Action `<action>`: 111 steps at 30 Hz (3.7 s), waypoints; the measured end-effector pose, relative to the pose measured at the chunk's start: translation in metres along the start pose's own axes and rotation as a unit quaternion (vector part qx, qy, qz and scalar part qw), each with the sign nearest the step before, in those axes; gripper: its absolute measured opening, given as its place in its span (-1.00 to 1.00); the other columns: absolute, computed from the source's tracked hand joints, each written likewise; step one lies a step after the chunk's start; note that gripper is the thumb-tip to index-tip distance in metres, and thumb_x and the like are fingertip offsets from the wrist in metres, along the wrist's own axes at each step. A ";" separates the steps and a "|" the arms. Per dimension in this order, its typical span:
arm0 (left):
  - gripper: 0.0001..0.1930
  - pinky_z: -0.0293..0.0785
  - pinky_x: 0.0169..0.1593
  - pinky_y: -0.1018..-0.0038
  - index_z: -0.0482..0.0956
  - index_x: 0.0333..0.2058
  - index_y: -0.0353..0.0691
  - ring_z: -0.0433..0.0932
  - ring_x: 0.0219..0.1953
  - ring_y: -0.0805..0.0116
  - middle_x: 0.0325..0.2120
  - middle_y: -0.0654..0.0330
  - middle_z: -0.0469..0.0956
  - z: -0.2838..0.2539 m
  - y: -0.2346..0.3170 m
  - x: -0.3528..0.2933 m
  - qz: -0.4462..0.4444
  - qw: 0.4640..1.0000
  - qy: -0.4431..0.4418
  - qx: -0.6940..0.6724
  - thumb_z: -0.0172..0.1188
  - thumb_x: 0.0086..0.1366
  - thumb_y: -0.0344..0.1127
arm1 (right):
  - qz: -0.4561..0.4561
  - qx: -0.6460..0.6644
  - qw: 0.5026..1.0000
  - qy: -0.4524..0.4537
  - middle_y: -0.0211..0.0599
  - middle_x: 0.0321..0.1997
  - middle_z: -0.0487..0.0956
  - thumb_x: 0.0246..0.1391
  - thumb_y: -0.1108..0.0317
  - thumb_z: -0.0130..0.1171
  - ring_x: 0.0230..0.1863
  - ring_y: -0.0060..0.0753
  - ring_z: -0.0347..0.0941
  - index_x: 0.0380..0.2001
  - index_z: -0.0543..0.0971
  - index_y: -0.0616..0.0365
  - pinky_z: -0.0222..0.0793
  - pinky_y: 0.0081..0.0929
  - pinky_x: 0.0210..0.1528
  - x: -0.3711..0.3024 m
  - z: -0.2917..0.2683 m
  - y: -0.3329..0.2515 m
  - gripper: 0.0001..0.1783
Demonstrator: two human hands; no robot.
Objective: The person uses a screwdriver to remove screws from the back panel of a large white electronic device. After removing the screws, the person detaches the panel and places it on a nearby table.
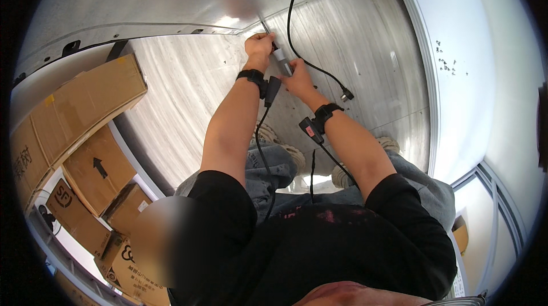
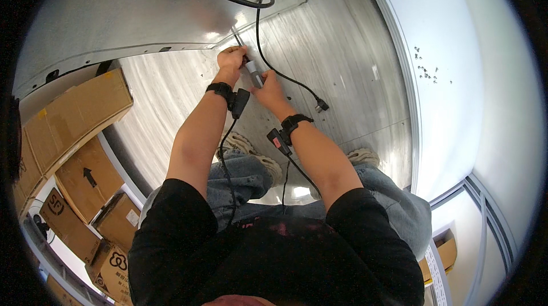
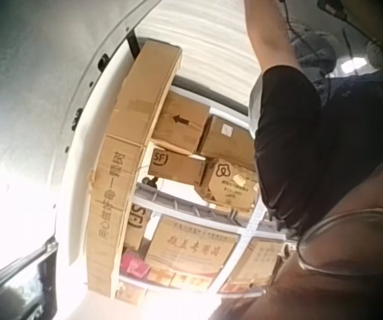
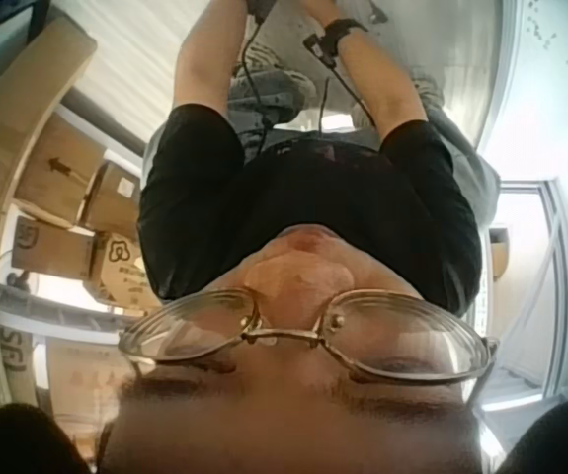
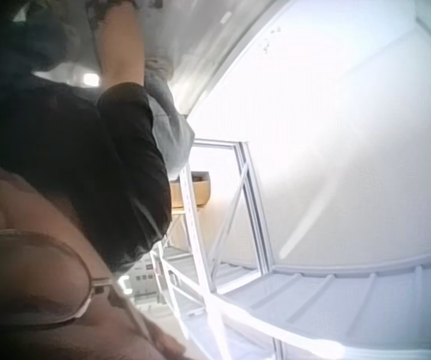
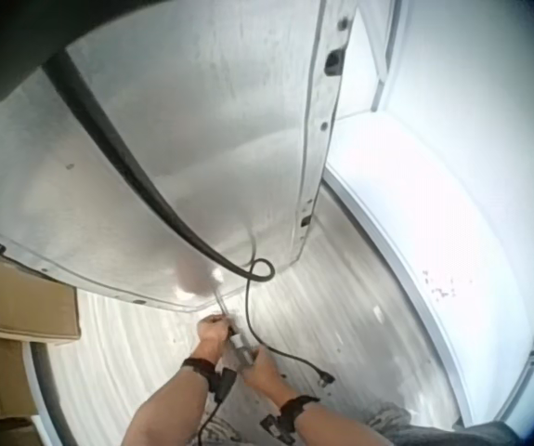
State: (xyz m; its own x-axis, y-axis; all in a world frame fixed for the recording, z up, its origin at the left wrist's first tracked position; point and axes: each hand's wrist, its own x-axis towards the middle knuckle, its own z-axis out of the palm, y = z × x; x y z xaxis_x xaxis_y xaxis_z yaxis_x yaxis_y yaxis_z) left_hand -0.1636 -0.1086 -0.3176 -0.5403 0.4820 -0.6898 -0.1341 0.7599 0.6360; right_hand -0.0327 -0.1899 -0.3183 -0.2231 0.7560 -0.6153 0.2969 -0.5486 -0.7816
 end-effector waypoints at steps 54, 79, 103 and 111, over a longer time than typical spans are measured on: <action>-0.82 0.30 -0.59 0.54 0.57 -0.54 -0.32 0.38 -0.66 0.51 -0.64 0.26 0.50 -0.009 0.006 0.005 0.036 0.990 -0.031 0.135 0.33 0.08 -0.34 | 0.032 -0.159 0.976 -0.143 0.03 -0.16 0.48 -0.29 0.28 0.45 -0.29 -0.27 0.51 -0.04 0.34 0.43 0.48 -0.42 -0.36 0.004 -0.015 -0.027 -0.25; -0.78 0.43 -0.57 0.54 0.57 -0.33 -0.31 0.43 -0.67 0.49 -0.61 0.26 0.51 -0.013 0.011 0.015 -0.008 0.990 -0.125 0.062 0.32 0.10 -0.30 | 0.101 -0.002 0.975 -0.198 -0.04 -0.10 0.47 -0.12 0.35 0.33 -0.30 -0.25 0.51 0.07 0.26 0.42 0.52 -0.31 -0.38 0.004 -0.026 -0.027 -0.29; -0.58 0.46 -0.45 0.53 0.35 -0.06 -0.33 0.55 -0.47 0.43 -0.36 0.19 0.57 -0.014 0.020 0.022 0.042 0.989 -0.116 0.078 0.26 0.09 -0.50 | 0.230 0.262 0.903 -0.251 -0.19 -0.23 0.47 -0.09 0.47 0.26 -0.24 -0.32 0.49 -0.03 0.29 0.32 0.53 -0.38 -0.32 0.006 -0.027 -0.018 -0.46; -0.64 0.40 -0.43 0.58 0.39 -0.12 -0.29 0.51 -0.43 0.48 -0.36 0.24 0.58 -0.010 0.018 0.027 0.029 0.994 -0.109 0.012 0.22 0.07 -0.56 | 0.126 0.085 0.965 -0.212 -0.18 -0.19 0.47 -0.04 0.48 0.23 -0.21 -0.32 0.49 -0.02 0.29 0.31 0.54 -0.39 -0.29 -0.003 -0.024 -0.028 -0.49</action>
State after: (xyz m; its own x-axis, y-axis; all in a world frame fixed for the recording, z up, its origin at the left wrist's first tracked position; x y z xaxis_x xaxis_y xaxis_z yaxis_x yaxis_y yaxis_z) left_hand -0.1888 -0.0864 -0.3219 -0.3537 0.6062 -0.7123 -0.0875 0.7368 0.6705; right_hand -0.0177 -0.1684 -0.2920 -0.5346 0.3967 -0.7462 0.2435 -0.7733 -0.5855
